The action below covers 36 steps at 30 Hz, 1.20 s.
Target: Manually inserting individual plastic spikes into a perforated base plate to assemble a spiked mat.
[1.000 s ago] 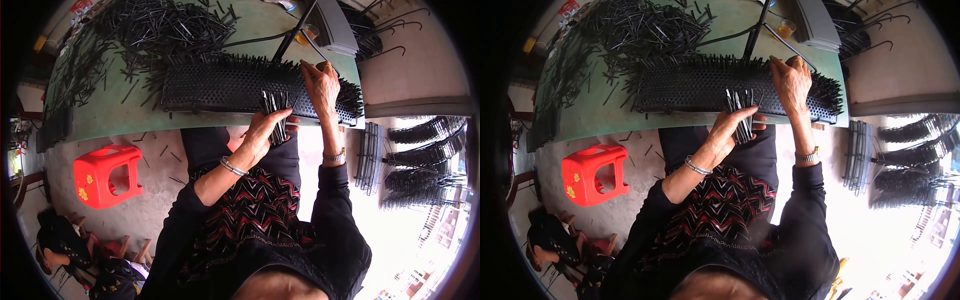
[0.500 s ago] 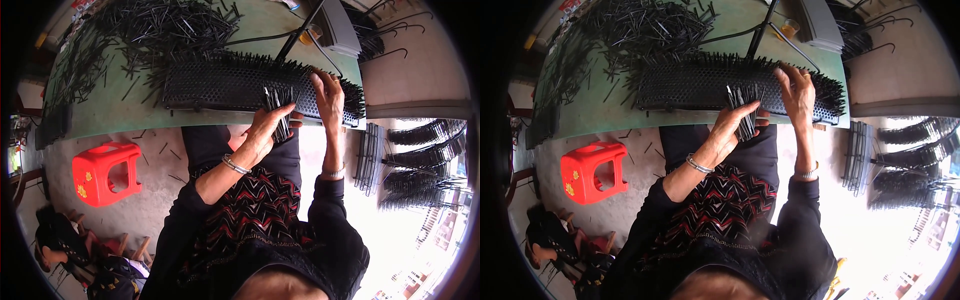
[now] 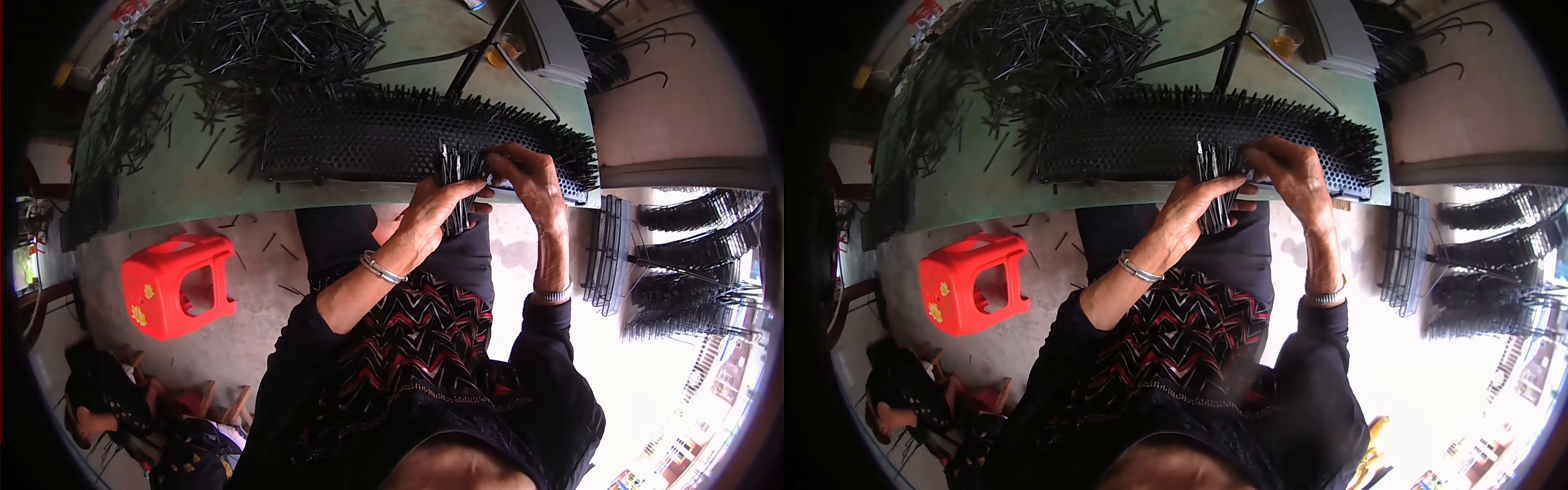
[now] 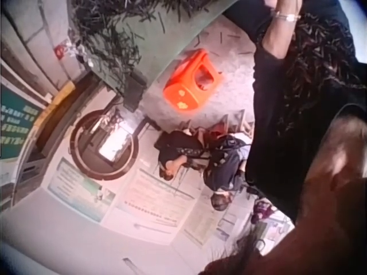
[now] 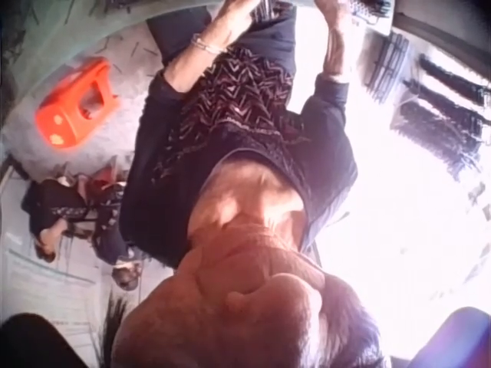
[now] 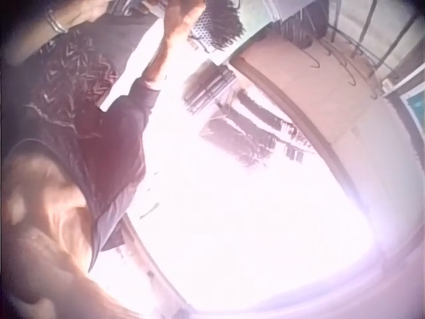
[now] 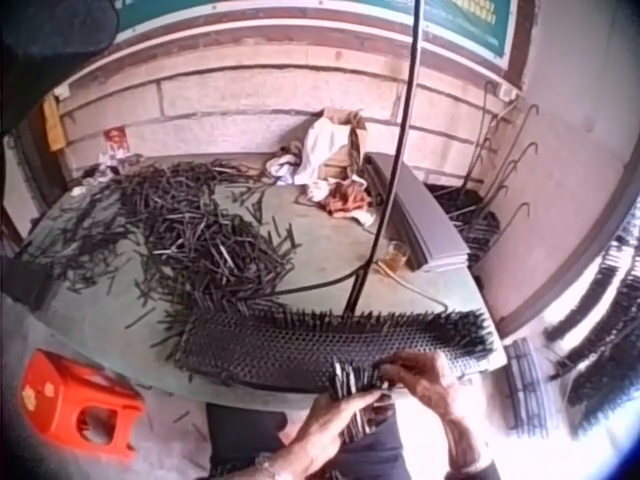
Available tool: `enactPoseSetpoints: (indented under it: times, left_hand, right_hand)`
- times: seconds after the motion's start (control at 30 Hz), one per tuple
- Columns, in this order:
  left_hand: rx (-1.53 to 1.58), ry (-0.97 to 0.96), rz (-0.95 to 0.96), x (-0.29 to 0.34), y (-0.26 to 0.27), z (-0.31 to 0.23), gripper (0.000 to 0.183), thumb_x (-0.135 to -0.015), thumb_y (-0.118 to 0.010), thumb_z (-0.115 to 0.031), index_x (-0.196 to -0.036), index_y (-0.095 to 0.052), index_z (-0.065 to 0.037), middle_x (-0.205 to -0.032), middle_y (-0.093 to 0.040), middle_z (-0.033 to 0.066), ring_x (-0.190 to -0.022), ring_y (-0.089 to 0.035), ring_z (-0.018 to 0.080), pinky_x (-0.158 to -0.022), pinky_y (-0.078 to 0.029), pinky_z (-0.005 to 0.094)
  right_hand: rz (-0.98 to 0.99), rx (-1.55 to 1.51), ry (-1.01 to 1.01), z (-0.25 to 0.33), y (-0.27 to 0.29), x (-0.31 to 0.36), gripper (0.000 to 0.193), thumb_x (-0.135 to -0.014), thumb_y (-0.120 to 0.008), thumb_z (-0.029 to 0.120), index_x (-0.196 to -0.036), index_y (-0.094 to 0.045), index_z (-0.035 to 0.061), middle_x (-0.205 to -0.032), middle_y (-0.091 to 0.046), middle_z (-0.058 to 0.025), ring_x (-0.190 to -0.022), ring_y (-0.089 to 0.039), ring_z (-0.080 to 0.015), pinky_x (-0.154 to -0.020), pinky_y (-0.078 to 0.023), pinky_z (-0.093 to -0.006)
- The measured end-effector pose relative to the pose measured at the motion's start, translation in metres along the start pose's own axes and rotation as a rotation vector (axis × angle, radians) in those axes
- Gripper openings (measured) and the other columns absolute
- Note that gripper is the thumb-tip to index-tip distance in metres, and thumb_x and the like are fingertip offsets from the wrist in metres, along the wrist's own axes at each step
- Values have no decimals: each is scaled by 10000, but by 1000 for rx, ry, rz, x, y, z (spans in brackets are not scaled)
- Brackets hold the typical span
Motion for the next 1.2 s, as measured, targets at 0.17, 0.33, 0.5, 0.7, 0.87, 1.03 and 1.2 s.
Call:
enactPoseSetpoints:
  times: [0.17, 0.33, 0.5, 0.7, 0.87, 1.03, 1.2]
  left_hand:
    - [7, -14, 22, 1, 0, 1, 259, -859, -684, -163, -1063, -664, -4, -994, -699, 76, -875, -683, 170, -704, -575, 306]
    - [34, 101, -94, -3, 13, 13, 288, -889, -672, -277, -1092, -640, -76, -1016, -697, 102, -861, -697, 216, -685, -560, 318]
    - [107, 107, -47, -5, 3, 17, 281, -883, -685, -280, -1073, -612, -87, -1034, -688, 112, -881, -693, 247, -694, -582, 359]
    - [137, 127, -13, -3, -4, 21, 262, -881, -686, -273, -1046, -605, -86, -994, -693, 116, -837, -692, 232, -645, -581, 337]
    - [74, 116, -28, -6, 4, 22, 243, -882, -683, -259, -1030, -609, -81, -921, -703, 111, -719, -668, 182, -572, -543, 292]
    - [93, 91, -49, -7, 4, 22, 233, -884, -676, -248, -1022, -606, -73, -918, -707, 112, -668, -636, 160, -542, -513, 282]
    - [83, 70, -33, -6, -1, 18, 208, -885, -663, -243, -1005, -624, -78, -901, -712, 99, -688, -654, 165, -561, -514, 291]
  right_hand:
    - [44, -25, -6, -2, 0, -1, 205, -887, -642, 108, -1019, -667, -46, -814, -666, -74, -737, -617, -112, -701, -491, -246]
    - [-150, -65, 111, 6, 32, 2, 154, -909, -605, 69, -1001, -660, -42, -810, -679, -92, -753, -651, -122, -711, -514, -256]
    - [-610, 272, 259, 29, 69, 3, 143, -925, -585, 64, -1014, -667, -10, -801, -711, -73, -768, -668, -113, -730, -516, -244]
    - [-636, 388, 371, 21, 67, -14, 143, -907, -600, 65, -1016, -682, 24, -795, -714, -59, -750, -681, -126, -707, -508, -250]
    - [-537, 395, 363, 8, 58, -27, 149, -896, -618, 63, -1024, -686, 29, -844, -704, -86, -753, -678, -141, -710, -509, -261]
    - [-474, 585, 467, 11, 47, -37, 137, -848, -686, 92, -979, -724, 81, -881, -637, -73, -777, -645, -210, -691, -499, -293]
    - [-457, 700, 451, 15, 48, -42, 150, -854, -685, 140, -996, -734, 137, -908, -616, -59, -802, -637, -209, -701, -501, -308]
Point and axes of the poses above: each hand's wrist, its own x-axis away from the middle knuckle, its own y-axis out of the back of the hand, z = x × y, the point moved 9 cm from there along -x, towards the middle knuckle
